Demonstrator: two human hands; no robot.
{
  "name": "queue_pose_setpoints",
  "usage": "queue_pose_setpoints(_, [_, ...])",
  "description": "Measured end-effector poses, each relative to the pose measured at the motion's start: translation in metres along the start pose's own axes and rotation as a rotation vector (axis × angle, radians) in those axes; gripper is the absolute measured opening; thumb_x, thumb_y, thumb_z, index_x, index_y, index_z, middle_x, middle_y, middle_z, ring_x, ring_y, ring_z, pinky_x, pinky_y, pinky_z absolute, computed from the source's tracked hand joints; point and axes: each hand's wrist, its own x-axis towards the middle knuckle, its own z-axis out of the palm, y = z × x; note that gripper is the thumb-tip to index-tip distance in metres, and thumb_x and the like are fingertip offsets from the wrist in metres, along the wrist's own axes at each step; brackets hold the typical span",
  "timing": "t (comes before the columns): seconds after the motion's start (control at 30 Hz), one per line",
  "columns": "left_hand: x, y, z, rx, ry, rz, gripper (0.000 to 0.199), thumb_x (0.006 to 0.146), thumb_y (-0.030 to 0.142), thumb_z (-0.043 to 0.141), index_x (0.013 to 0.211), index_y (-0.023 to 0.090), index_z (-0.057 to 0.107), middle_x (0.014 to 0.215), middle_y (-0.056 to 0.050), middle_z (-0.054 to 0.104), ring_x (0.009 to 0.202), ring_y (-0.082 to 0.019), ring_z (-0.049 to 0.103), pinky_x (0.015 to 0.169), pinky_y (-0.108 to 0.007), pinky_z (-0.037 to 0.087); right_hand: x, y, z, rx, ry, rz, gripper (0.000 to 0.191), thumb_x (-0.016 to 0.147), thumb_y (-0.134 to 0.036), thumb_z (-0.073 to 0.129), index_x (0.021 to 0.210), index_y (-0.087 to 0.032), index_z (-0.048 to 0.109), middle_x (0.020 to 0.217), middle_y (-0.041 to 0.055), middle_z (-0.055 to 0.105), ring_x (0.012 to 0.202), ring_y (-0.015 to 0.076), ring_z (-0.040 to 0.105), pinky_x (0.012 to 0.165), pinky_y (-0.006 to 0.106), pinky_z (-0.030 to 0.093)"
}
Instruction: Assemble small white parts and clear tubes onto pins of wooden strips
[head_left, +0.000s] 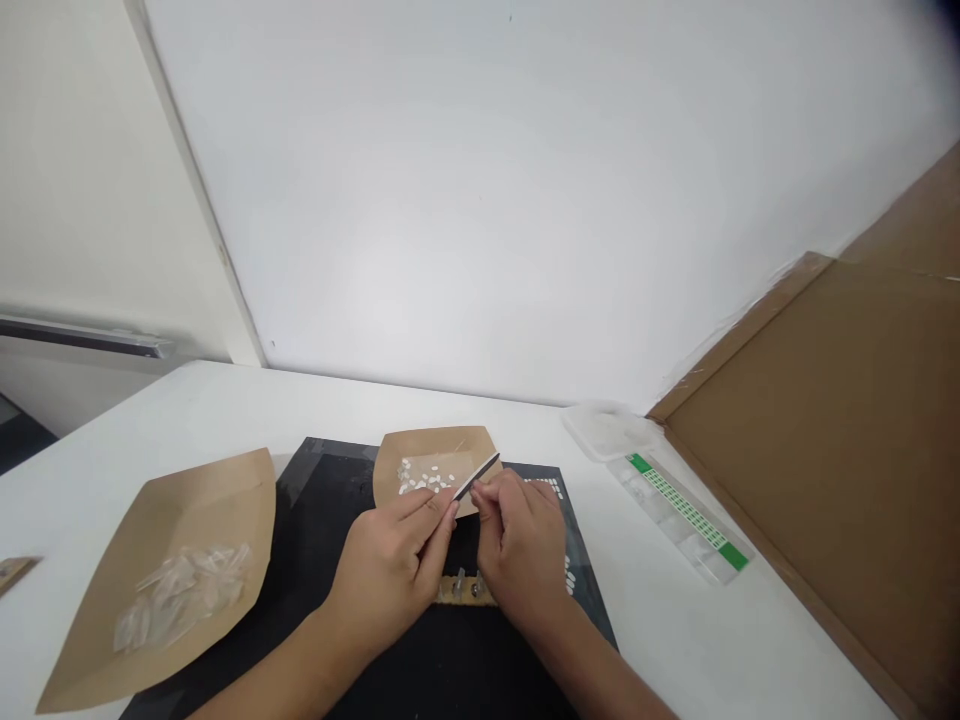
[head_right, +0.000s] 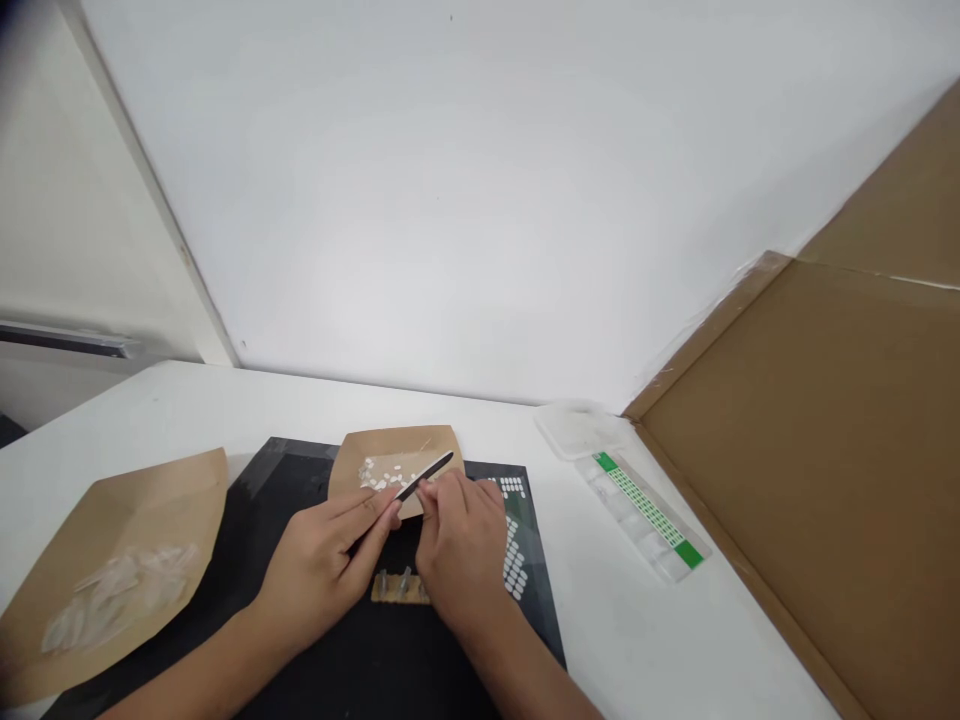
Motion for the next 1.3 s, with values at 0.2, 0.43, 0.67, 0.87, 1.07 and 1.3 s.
queue_pose_setpoints(0.2, [0.001, 0.001, -0.001, -0.009, 0.011, 0.007, 0.026, 0.102, 0.015, 0.058, 0.120, 0.017, 0.076, 0.085, -0.007, 0.077, 0.072, -0.017, 0.073, 0.075, -0.027, 0.063, 0.001, 0.000, -0.003, -0.004, -0.006, 0.071, 0.020, 0.106, -0.019, 0.052, 0.085, -0.022, 0.053, 0.076, 0.0000, 0.066, 0.069, 0.0189, 0.062, 0.073, 0.035, 0.035])
queue_pose_setpoints(0.43, [0.001, 0.002, 0.000, -0.043, 0.031, 0.001, 0.023, 0.101, 0.015, 0.058, 0.116, 0.017, 0.076, 0.085, -0.006, 0.077, 0.072, -0.017, 0.073, 0.074, -0.026, 0.063, 0.002, 0.007, -0.006, 0.032, 0.009, 0.100, 0.020, 0.106, -0.022, 0.053, 0.087, -0.022, 0.057, 0.074, -0.0005, 0.065, 0.069, 0.0187, 0.062, 0.075, 0.035, 0.036])
queue_pose_setpoints(0.67, [0.001, 0.000, 0.001, -0.073, 0.039, -0.020, 0.021, 0.101, 0.013, 0.058, 0.111, 0.017, 0.076, 0.087, -0.006, 0.077, 0.075, -0.016, 0.074, 0.074, -0.026, 0.061, 0.001, 0.004, -0.006, 0.108, -0.051, 0.020, 0.017, 0.105, -0.020, 0.056, 0.088, -0.022, 0.061, 0.078, -0.0006, 0.070, 0.072, 0.0181, 0.066, 0.075, 0.034, 0.037])
queue_pose_setpoints(0.87, [0.003, 0.000, -0.001, -0.056, 0.036, -0.067, 0.017, 0.102, 0.017, 0.059, 0.108, 0.019, 0.075, 0.094, -0.005, 0.079, 0.082, -0.018, 0.076, 0.080, -0.028, 0.061, 0.003, 0.015, -0.013, 0.123, 0.028, 0.186, 0.016, 0.104, -0.030, 0.061, 0.093, -0.024, 0.071, 0.084, 0.0013, 0.077, 0.079, 0.0206, 0.072, 0.078, 0.035, 0.045])
queue_pose_setpoints(1.07, [0.004, -0.003, -0.002, -0.002, 0.041, -0.077, 0.020, 0.102, 0.021, 0.060, 0.115, 0.019, 0.075, 0.101, -0.005, 0.081, 0.091, -0.020, 0.078, 0.087, -0.031, 0.062, 0.002, 0.014, -0.014, 0.170, 0.027, 0.193, 0.017, 0.104, -0.032, 0.061, 0.095, -0.025, 0.074, 0.084, 0.0016, 0.079, 0.078, 0.0215, 0.074, 0.078, 0.036, 0.048])
queue_pose_setpoints(1.3, [0.004, 0.000, -0.001, -0.109, 0.020, -0.072, 0.024, 0.103, 0.019, 0.059, 0.123, 0.021, 0.072, 0.091, -0.003, 0.079, 0.083, -0.016, 0.076, 0.082, -0.026, 0.060, -0.002, 0.010, -0.011, 0.256, -0.018, 0.324, 0.021, 0.105, -0.034, 0.057, 0.095, -0.025, 0.072, 0.089, 0.0032, 0.078, 0.081, 0.0232, 0.072, 0.077, 0.036, 0.051])
